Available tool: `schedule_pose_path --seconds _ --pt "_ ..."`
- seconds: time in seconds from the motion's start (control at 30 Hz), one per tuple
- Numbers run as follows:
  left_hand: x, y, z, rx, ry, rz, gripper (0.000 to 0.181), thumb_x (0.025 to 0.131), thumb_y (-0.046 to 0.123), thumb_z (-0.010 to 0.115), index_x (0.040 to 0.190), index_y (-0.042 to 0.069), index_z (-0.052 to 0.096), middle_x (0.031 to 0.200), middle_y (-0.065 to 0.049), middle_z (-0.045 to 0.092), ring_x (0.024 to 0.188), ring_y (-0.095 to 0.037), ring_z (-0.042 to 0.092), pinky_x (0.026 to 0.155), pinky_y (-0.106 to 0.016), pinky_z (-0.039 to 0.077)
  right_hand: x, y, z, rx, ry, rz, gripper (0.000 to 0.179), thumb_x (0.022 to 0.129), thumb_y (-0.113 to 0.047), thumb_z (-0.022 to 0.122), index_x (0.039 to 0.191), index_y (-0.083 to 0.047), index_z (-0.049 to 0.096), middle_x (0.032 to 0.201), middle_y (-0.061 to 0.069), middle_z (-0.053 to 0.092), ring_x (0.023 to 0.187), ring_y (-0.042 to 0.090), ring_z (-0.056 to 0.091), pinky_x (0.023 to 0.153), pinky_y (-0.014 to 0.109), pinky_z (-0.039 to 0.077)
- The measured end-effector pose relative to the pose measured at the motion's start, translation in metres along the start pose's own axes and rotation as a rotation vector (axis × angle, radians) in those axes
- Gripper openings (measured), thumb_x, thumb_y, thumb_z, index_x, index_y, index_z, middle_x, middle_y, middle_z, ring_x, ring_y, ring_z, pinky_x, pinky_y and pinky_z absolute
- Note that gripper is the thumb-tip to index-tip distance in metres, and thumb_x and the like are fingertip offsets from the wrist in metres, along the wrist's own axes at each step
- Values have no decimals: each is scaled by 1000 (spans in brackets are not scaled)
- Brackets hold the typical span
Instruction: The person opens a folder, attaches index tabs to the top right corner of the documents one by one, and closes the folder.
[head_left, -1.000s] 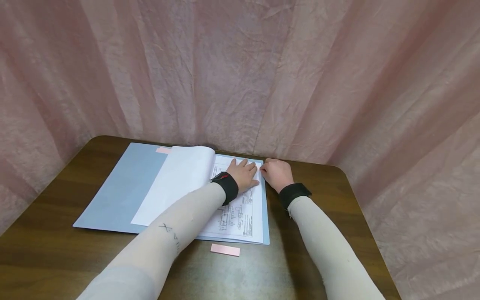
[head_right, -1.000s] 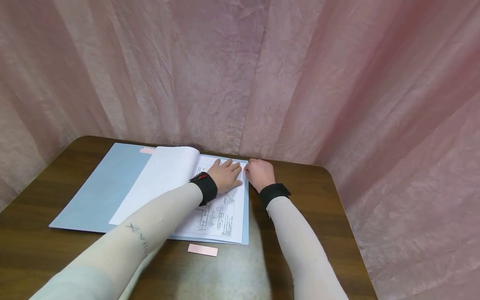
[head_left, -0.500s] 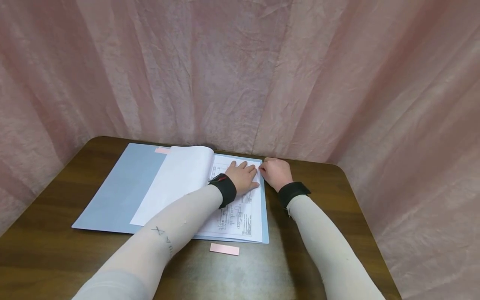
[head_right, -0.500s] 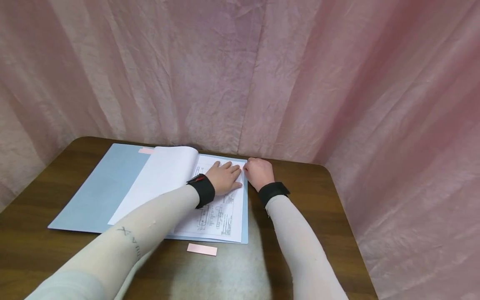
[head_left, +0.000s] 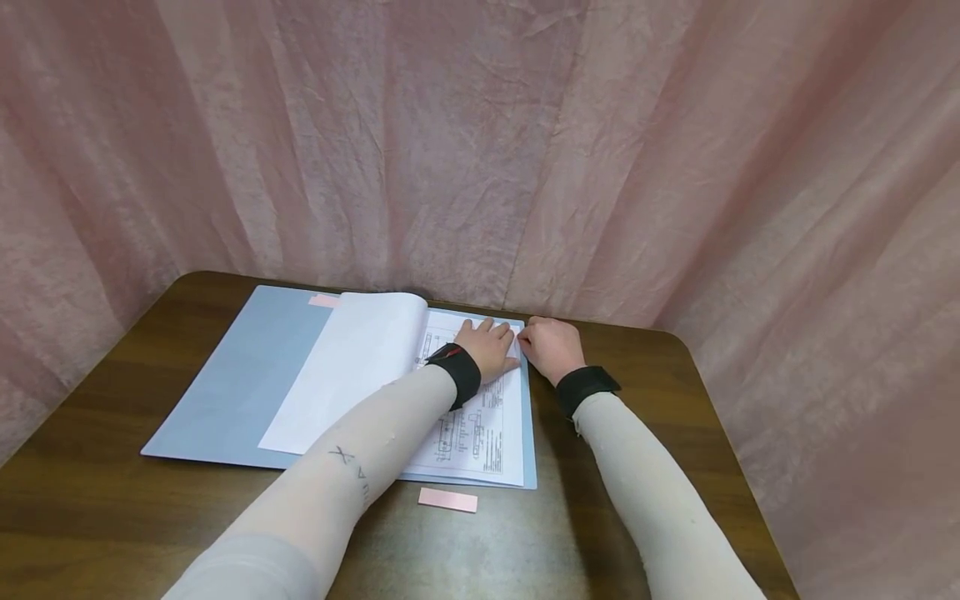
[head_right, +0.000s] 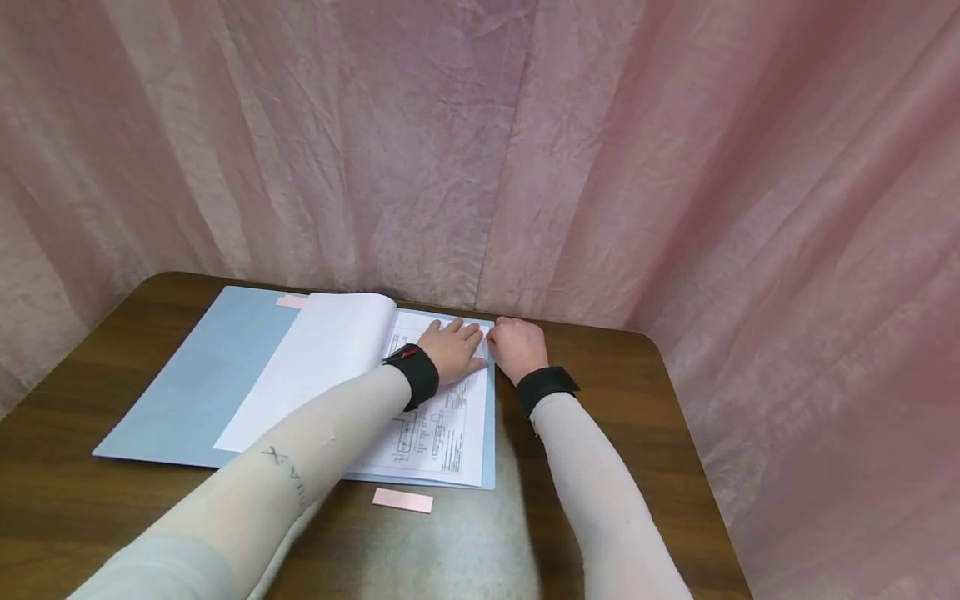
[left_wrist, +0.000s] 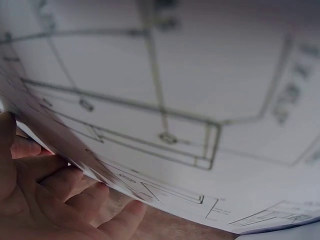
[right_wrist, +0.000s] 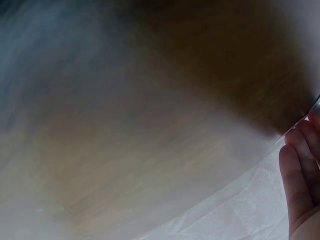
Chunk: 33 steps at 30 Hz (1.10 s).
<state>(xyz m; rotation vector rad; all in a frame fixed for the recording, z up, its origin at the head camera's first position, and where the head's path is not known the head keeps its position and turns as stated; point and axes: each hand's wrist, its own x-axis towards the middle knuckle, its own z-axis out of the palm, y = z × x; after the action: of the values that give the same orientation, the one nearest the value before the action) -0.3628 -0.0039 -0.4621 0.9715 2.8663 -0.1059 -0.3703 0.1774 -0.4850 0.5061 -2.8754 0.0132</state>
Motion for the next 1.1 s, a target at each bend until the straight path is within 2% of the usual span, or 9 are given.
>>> schedule_pose_path --seconds 0.17,0.27,0.47,0.6,0.9,1.1 --pt "-2 2 0 7 -27 15 71 116 57 46 170 11 43 176 -7 40 163 -32 34 126 -59 33 -1 1 -1 2 4 5 11 102 -20 83 108 -14 89 96 2 76 89 23 75 80 42 62" --pt "-8 4 -3 25 -28 33 72 116 58 46 170 11 43 176 -7 40 163 -32 34 126 -59 33 0 2 -3 6 1 12 12 102 -20 83 110 -13 89 99 3 77 90 23 76 82 42 62" --pt "-18 5 -4 72 -41 66 75 115 62 44 171 11 41 176 -6 39 162 -30 36 125 -58 36 2 2 -5 10 -3 16 11 103 -19 82 108 -12 88 94 4 74 84 23 72 81 42 61" --pt "-19 5 -5 73 -47 70 75 115 63 44 171 12 42 176 -5 40 161 -30 38 124 -58 36 2 2 -8 14 -9 23 10 103 -18 81 107 -13 88 93 4 73 83 23 70 80 41 61" --pt "-11 4 -6 30 -30 22 73 115 61 46 169 12 45 173 -5 44 158 -31 42 123 -58 38 1 1 -6 25 -14 10 11 104 -20 81 108 -13 89 94 4 73 84 23 72 80 42 61" --pt "7 2 7 4 -67 -12 76 114 64 45 171 15 42 176 -4 40 161 -32 38 123 -59 36 0 3 -2 14 14 -5 9 104 -18 81 106 -14 89 94 2 73 86 23 74 78 42 62"
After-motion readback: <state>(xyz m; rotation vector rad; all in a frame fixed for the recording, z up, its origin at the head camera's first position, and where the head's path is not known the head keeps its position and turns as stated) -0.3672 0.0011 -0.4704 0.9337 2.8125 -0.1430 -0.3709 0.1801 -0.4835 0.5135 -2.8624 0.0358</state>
